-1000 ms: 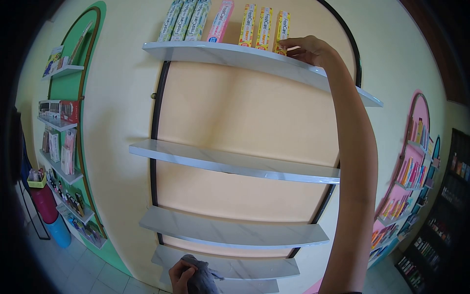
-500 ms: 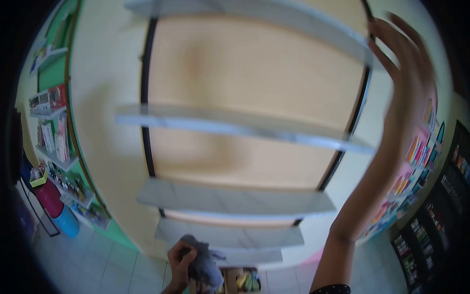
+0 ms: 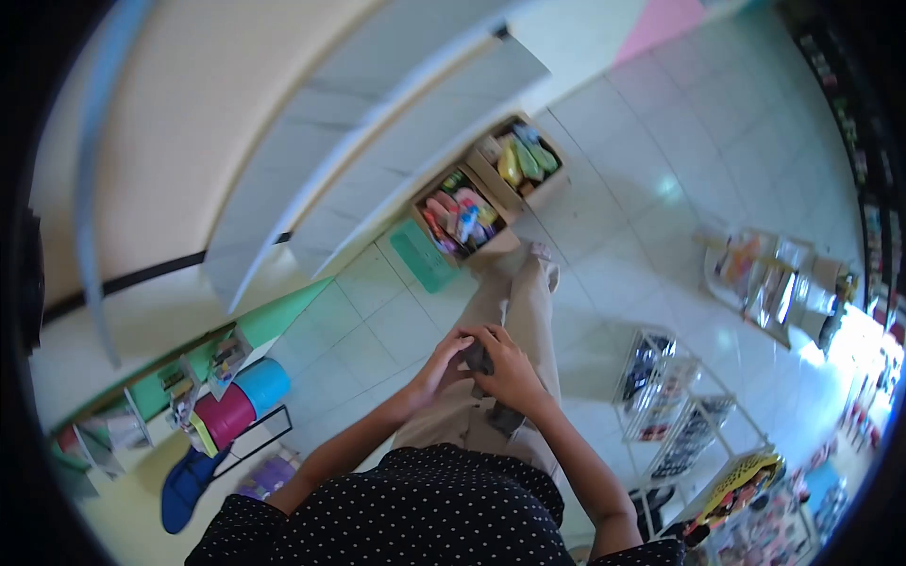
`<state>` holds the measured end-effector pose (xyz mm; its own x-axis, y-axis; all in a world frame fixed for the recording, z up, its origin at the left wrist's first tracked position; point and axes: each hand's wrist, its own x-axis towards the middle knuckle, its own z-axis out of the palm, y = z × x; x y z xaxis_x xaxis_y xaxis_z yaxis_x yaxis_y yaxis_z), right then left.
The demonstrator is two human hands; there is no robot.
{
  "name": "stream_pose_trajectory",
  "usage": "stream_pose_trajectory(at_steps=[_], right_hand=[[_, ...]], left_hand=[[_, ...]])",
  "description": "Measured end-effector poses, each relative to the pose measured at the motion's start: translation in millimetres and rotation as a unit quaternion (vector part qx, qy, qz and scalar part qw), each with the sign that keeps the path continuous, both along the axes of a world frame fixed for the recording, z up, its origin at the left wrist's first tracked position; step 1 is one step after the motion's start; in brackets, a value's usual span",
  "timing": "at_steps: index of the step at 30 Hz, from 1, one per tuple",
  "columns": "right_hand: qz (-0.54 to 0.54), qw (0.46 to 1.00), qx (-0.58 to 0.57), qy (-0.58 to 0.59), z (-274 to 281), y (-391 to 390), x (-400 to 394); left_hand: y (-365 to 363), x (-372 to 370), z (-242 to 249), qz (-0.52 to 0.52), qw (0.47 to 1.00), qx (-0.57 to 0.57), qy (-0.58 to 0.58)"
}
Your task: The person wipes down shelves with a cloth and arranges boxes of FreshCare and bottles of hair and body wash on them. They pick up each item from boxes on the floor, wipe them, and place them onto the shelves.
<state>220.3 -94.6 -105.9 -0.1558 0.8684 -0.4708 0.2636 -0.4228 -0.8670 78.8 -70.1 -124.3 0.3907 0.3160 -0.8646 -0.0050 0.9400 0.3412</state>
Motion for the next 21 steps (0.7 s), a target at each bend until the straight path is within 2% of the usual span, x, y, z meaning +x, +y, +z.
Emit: stream_pose_trajectory(at_steps=[1,3,5,9,11,12,13,15,17,18,20,21], right_hand=[[-0.011,1.0,-0.019,0.007,-31,-14,1],[-0.006,0.995,-0.082,-0.055,-92,-43,-5],[0.075,0.969,-0.196,-0.132,-138,-69,-17],[0.229,0.91,-0.312,-0.15,-210,-128,-65],[0.246,0.91,-0.3,-0.145,-229,-150,-94],[0.263,0.91,-0.284,-0.149,-238,-157,-101],[0.266,0.909,-0.289,-0.142,-244,-160,-100],[0.202,0.927,-0.298,-0.101,-242,-152,-91],[0.196,0.923,-0.318,-0.091,-247,-149,-93],[0.191,0.92,-0.332,-0.086,-248,-148,-94],[0.207,0.909,-0.351,-0.083,-249,-145,-96],[0.217,0.9,-0.368,-0.084,-249,-144,-96]], left_hand=[[-2,-4,-24,-0.011,1.0,-0.019,0.007],[2,-20,-80,-0.286,0.955,0.042,0.069],[5,-38,-144,-0.369,0.886,0.21,0.189],[51,-77,-265,-0.412,0.819,0.241,0.319],[81,-87,-319,-0.447,0.755,0.28,0.39],[96,-86,-338,-0.431,0.75,0.285,0.412],[109,-83,-358,-0.416,0.745,0.292,0.433],[129,-84,-401,-0.35,0.745,0.38,0.421],[144,-71,-424,-0.329,0.747,0.414,0.402],[149,-66,-439,-0.332,0.748,0.407,0.405],[156,-66,-469,-0.438,0.668,0.438,0.413],[156,-66,-480,-0.44,0.668,0.432,0.416]])
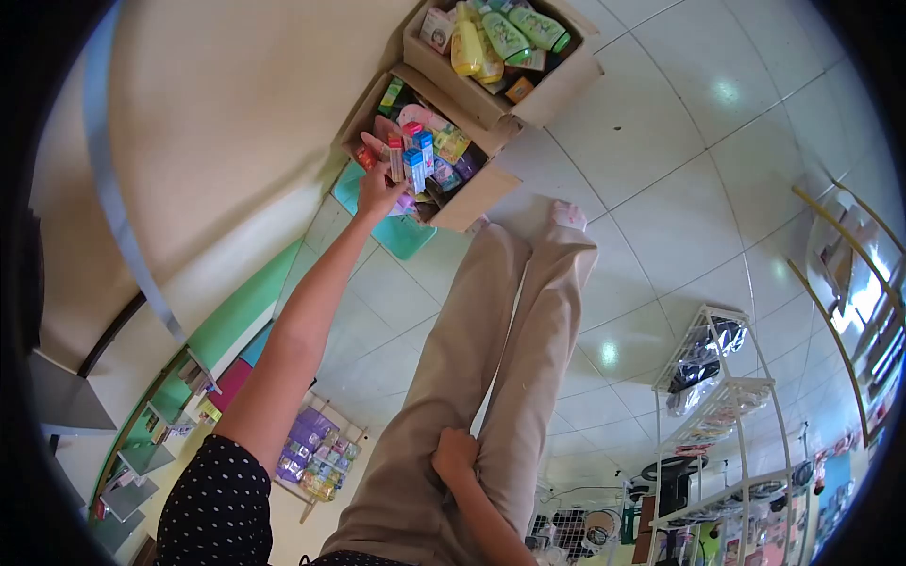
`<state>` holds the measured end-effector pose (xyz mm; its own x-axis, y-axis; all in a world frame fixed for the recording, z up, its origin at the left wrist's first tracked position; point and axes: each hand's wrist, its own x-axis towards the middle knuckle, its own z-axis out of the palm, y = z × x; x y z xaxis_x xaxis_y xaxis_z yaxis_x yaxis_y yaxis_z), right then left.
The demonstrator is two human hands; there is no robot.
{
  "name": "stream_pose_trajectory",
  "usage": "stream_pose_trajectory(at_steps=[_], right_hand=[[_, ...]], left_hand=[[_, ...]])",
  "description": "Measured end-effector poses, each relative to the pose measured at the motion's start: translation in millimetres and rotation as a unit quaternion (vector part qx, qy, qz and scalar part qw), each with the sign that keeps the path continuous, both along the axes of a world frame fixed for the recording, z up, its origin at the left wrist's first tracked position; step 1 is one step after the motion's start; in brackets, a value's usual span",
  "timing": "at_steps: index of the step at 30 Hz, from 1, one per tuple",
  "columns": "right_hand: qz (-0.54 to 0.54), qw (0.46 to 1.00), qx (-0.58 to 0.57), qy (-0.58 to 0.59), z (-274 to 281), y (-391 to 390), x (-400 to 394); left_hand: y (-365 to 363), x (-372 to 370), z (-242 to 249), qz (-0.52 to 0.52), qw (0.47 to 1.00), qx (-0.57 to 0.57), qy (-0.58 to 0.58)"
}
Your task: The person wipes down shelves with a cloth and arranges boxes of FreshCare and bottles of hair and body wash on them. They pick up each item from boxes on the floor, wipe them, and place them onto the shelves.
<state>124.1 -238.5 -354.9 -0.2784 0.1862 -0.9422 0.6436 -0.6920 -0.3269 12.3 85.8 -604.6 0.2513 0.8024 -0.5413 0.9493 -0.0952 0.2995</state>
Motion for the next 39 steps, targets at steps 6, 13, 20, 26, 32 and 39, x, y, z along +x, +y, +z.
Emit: stream_pose_trajectory(at_steps=[6,13,20,26,32,39], right_hand=[[-0.002,0.999,-0.028,0.019,-1,13,1],[-0.01,1.0,-0.019,0.011,0,22,2],[0.011,0.999,-0.032,0.012,-1,32,3],[-0.016,0.999,-0.042,0.006,-2,42,15],[-0.048,0.997,-0.055,0.011,-3,37,17],[-0.13,0.991,-0.019,0.017,-3,10,22]], left_hand=[[3,8,-17,0.209,0.952,0.125,0.187],[16,-12,-32,0.279,0.93,-0.013,0.238],[31,-15,-35,0.22,0.922,-0.126,0.292],[15,-6,-28,0.155,0.948,-0.024,0.279],[11,-4,-43,0.309,0.925,-0.02,0.22],[-23,-31,-9,0.432,0.892,-0.069,-0.114]])
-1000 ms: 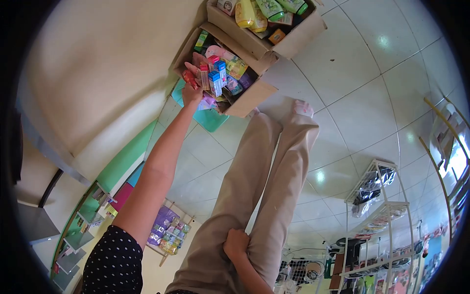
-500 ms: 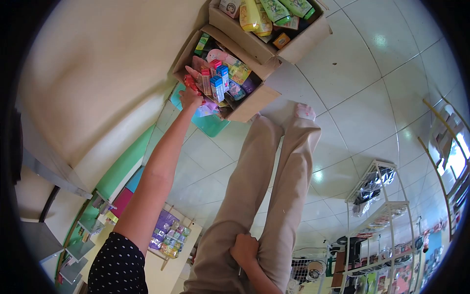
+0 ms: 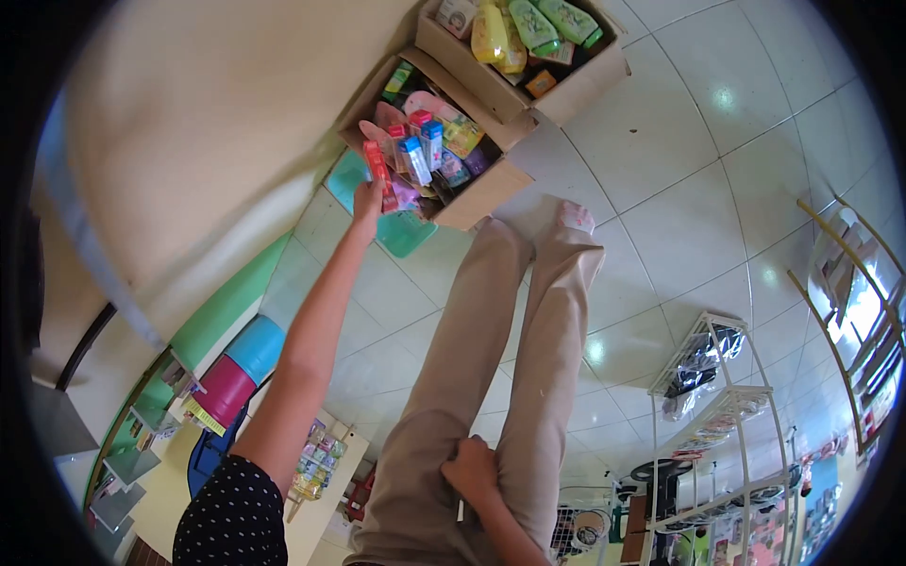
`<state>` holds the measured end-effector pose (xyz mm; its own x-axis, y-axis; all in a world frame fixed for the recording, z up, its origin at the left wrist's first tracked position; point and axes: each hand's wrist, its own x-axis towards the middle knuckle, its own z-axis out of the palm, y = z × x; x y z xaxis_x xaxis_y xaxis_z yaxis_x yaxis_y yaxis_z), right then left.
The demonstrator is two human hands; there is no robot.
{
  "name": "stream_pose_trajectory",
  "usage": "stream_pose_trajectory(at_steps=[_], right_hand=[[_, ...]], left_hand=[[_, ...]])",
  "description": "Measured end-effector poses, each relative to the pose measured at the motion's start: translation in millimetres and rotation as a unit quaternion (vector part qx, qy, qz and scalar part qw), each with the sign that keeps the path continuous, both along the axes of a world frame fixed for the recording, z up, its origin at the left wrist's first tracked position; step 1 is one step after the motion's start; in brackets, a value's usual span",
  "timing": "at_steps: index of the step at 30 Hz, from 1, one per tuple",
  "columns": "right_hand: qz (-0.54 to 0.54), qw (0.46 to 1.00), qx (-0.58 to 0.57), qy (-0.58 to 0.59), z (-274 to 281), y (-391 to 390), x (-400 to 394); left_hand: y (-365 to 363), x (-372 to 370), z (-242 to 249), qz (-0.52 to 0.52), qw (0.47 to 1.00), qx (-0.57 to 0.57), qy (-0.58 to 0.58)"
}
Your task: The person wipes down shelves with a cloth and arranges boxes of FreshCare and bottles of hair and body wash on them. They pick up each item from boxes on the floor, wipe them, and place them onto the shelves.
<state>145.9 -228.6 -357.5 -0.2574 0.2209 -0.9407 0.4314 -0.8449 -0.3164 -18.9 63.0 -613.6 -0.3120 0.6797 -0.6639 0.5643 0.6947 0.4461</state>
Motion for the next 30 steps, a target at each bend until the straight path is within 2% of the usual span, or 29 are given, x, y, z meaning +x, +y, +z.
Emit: stream_pose_trajectory(at_steps=[2,4,5,6,7,8,9,10,11,12,13,15,16,18,19,20,22,23,25,26,27,28,29,30], right_hand=[[-0.035,0.999,0.038,-0.01,-6,-15,0],[-0.185,0.982,0.025,-0.012,-3,-11,10],[-0.223,0.973,0.053,-0.029,4,2,23],[-0.383,0.923,-0.044,0.006,15,17,41],[-0.528,0.837,-0.138,0.047,30,34,56],[-0.574,0.817,-0.05,0.013,49,52,66],[-0.614,0.788,0.037,-0.022,72,67,75],[-0.613,0.788,0.054,-0.021,98,84,84],[-0.441,0.851,0.268,-0.096,126,101,92],[-0.232,0.841,0.458,-0.17,150,109,98],[-0.229,0.83,0.476,-0.176,164,112,100],[-0.194,0.751,0.588,-0.228,190,114,105],[-0.186,0.742,0.602,-0.229,209,122,108],[-0.365,0.752,0.542,-0.086,248,141,111],[-0.453,0.754,0.476,0.018,236,137,99],[-0.417,0.796,0.435,0.059,256,138,100],[-0.343,0.792,0.504,0.032,292,140,94],[-0.337,0.783,0.522,0.028,303,143,92],[-0.284,0.699,0.656,-0.017,324,147,89],[-0.276,0.687,0.672,-0.019,333,152,91],[-0.269,0.712,0.648,0.025,342,157,93],[-0.258,0.738,0.62,0.069,352,163,92],[-0.276,0.76,0.583,0.084,365,172,88],[-0.258,0.757,0.593,0.09,378,182,84]], left_hand=[[-15,20,57,0.057,0.993,0.007,-0.107],[-42,25,99,0.067,0.975,0.041,-0.207],[-54,38,131,0.045,0.976,0.021,-0.21],[-65,55,169,0.022,0.977,0.002,-0.212],[-79,73,206,0.021,0.971,-0.013,-0.236],[-96,90,241,0.02,0.965,-0.028,-0.26],[-116,105,270,-0.027,0.959,-0.014,-0.283],[-122,127,319,0.011,0.949,-0.141,-0.282],[-137,148,353,0.007,0.938,-0.077,-0.338],[-153,166,381,0.005,0.919,-0.014,-0.393],[-158,176,405,-0.002,0.915,0.003,-0.404],[-167,190,446,0.035,0.886,0.031,-0.461],[-166,192,462,0.035,0.881,0.046,-0.47],[-159,194,490,0.028,0.88,0.064,-0.471],[-149,197,501,-0.017,0.893,0.151,-0.425],[-137,196,516,-0.019,0.885,0.163,-0.435],[-115,189,549,-0.046,0.876,0.202,-0.435],[-113,188,564,-0.054,0.855,0.223,-0.465],[-116,188,599,-0.051,0.828,0.283,-0.482],[-115,188,612,-0.043,0.807,0.329,-0.488],[-110,184,623,-0.062,0.81,0.378,-0.443],[-107,177,630,-0.056,0.801,0.393,-0.448],[-102,170,634,-0.048,0.794,0.376,-0.474],[-97,162,638,-0.04,0.787,0.359,-0.5]])
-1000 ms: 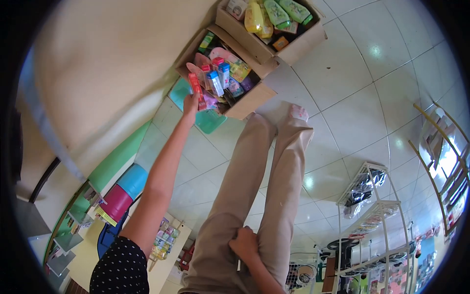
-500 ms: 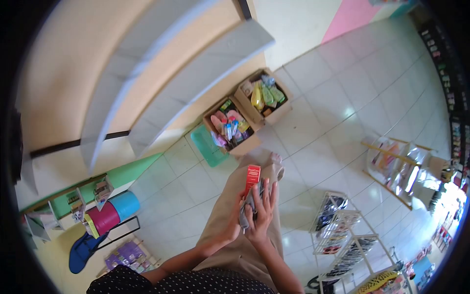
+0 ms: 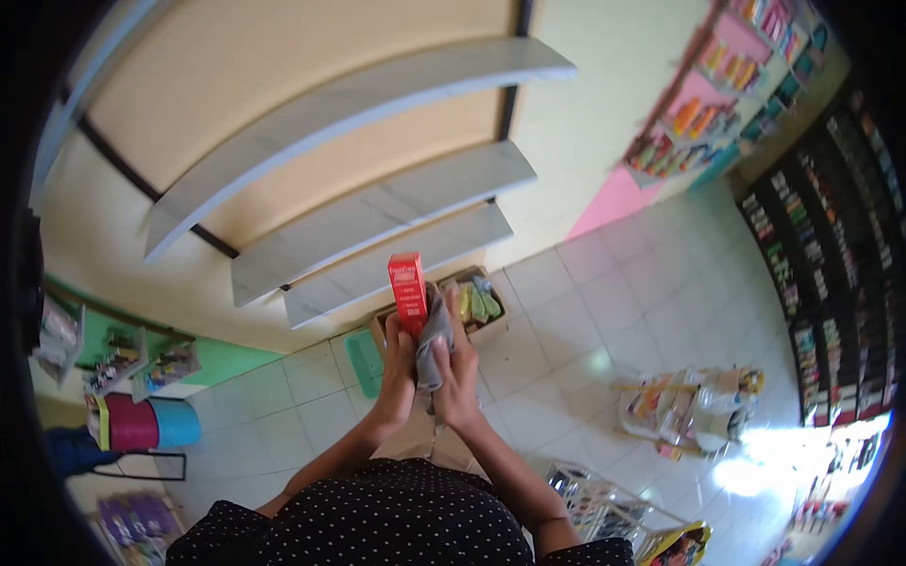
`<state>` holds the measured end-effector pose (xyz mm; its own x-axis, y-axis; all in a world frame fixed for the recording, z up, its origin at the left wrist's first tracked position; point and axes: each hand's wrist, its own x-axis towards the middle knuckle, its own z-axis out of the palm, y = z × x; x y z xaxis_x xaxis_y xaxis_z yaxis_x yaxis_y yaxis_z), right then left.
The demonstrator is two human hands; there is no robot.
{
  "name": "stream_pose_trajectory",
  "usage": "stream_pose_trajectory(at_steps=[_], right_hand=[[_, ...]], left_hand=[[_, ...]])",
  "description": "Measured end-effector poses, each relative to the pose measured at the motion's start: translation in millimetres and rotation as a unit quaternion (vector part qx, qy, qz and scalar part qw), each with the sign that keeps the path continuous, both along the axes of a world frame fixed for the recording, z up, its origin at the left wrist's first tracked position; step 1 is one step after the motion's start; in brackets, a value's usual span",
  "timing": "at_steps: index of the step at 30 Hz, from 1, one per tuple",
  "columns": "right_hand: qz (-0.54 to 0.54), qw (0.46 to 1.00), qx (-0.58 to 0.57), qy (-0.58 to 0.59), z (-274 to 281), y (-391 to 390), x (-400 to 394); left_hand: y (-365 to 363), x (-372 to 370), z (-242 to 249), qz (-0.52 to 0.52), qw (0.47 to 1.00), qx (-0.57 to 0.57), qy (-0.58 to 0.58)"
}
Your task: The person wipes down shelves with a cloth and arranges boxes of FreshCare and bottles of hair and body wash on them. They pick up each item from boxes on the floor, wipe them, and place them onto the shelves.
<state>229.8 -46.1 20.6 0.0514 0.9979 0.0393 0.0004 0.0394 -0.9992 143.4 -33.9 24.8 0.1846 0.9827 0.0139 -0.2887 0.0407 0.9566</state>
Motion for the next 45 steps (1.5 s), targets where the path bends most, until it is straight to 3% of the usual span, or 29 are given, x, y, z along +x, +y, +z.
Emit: stream_pose_trajectory(at_steps=[3,4,5,6,8,10,12,14,16,18,19,20,22,24,26,28,29,30,31,32,34,36,39,45], right_hand=[[0.039,0.993,0.085,0.065,26,32,-20],[0.031,0.985,0.158,-0.065,25,40,-26],[0.017,0.956,0.225,-0.19,28,46,-33],[0.015,0.958,0.215,-0.187,31,49,-40],[-0.007,0.898,0.23,-0.376,43,44,-58],[0.009,0.89,0.206,-0.406,38,39,-75],[0.082,0.921,0.158,-0.347,27,28,-85],[0.126,0.96,0.099,-0.231,15,19,-92],[0.083,0.975,0.1,-0.179,19,18,-90],[0.043,0.986,0.103,-0.127,28,20,-85],[0.101,0.931,0.183,-0.3,32,25,-79],[0.158,0.836,0.258,-0.459,34,28,-76],[0.166,0.841,0.291,-0.426,27,33,-73],[0.179,0.828,0.312,-0.431,27,45,-62],[0.17,0.831,0.33,-0.415,41,53,-47],[0.165,0.881,0.215,-0.387,50,66,-31],[0.176,0.876,0.229,-0.386,51,70,-26],[0.208,0.945,0.132,-0.213,49,70,-22],[0.232,0.972,0.025,-0.034,50,70,-19],[0.238,0.97,0.035,-0.039,55,72,-16],[0.31,0.935,-0.04,0.165,69,78,-11],[0.328,0.925,-0.039,0.187,69,86,-8],[0.366,0.863,-0.115,0.328,74,99,-4],[0.309,0.91,-0.028,0.275,98,120,5]], left_hand=[[13,-27,16,0.025,0.996,-0.056,-0.071],[15,-37,18,0.014,0.988,-0.108,-0.109],[18,-43,16,0.043,0.98,-0.089,-0.17],[21,-54,16,0.041,0.98,-0.098,-0.165],[19,-83,13,-0.026,0.97,-0.08,-0.229],[14,-103,5,-0.046,0.947,-0.101,-0.3],[5,-124,-5,-0.025,0.948,-0.125,-0.292],[-7,-135,-3,0.013,0.973,-0.131,-0.19],[-15,-149,-19,0.032,0.96,-0.192,-0.201],[-19,-154,-18,0.027,0.977,-0.212,-0.021],[-18,-157,-16,-0.001,0.982,-0.186,0.038],[-17,-156,-14,0.002,0.981,-0.189,0.037],[-11,-151,0,-0.067,0.976,-0.141,0.153],[-7,-144,11,-0.052,0.972,-0.147,0.177],[1,-144,16,-0.022,0.959,-0.269,-0.086],[13,-137,25,0.051,0.952,-0.272,-0.132],[21,-137,19,0.0,0.977,-0.196,-0.079],[29,-137,17,-0.053,0.991,-0.118,-0.021],[35,-127,20,0.004,0.996,-0.065,0.068],[39,-119,25,0.011,0.996,-0.054,0.065],[47,-107,38,0.058,0.989,-0.011,0.137],[55,-96,37,0.096,0.99,-0.011,0.106],[62,-80,53,0.117,0.989,0.025,0.092],[65,-71,53,0.151,0.97,0.068,0.176]])
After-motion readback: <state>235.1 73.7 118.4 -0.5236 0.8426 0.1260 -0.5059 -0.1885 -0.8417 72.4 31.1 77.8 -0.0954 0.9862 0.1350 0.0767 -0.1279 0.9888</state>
